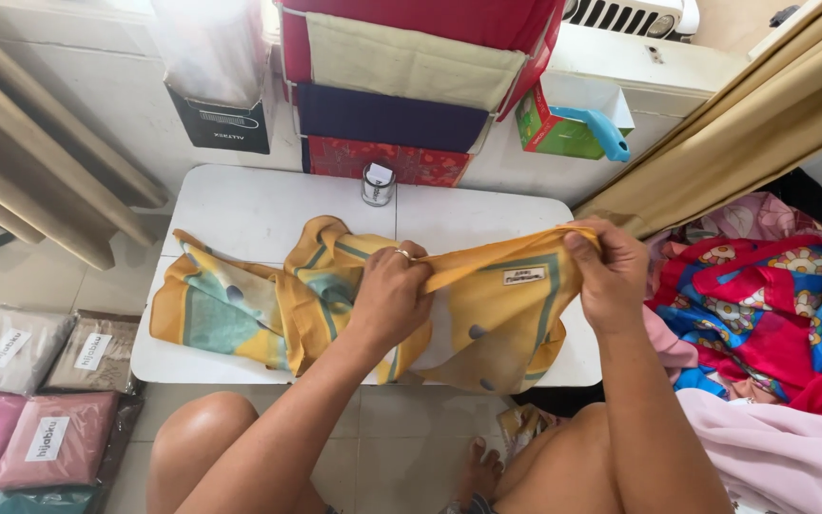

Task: Folding a patterned hijab and using a lint roller to clean it on a small table.

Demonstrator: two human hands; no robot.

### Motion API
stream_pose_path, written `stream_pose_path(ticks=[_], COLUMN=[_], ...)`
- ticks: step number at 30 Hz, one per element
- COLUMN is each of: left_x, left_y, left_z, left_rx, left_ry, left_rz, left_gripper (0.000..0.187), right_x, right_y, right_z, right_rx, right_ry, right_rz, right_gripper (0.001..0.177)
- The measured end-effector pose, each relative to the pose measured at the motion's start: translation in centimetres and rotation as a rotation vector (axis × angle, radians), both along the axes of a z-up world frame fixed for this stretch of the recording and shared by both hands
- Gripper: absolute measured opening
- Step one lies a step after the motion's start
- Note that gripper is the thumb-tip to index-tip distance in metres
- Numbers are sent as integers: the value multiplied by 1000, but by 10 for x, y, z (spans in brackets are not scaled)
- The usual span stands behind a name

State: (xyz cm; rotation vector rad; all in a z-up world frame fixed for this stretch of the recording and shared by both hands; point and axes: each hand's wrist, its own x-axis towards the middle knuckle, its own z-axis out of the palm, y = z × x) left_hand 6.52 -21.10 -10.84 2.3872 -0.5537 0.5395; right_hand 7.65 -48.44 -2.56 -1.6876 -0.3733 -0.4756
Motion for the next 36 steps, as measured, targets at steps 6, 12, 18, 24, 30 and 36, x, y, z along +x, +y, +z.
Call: stream_pose_path(ticks=[6,12,18,24,30,36], left_x=[20,29,33,7,-30,-32], left_y=[10,43,93,149,156,159], left_z=[-25,5,44,70,103,98], left_rx=[206,218,293,358,-147,-306], left_ry=[13,2,-249,-314,-344,-82], left_rz=[167,418,658,847,475,265], left_gripper=[21,16,16,18,35,44], right_x=[4,-15,-9,10,8,24], right_y=[-18,-45,-81,-160,-142,-159], right_z=[1,35,31,18,23,-8], right_rx=[234,188,211,549,479,466], right_ry=[-206,-269,-436,-483,-350,-281], right_rz=[-80,-253,-407,-465,-499,-629], right_gripper=[26,24,24,15,20,19])
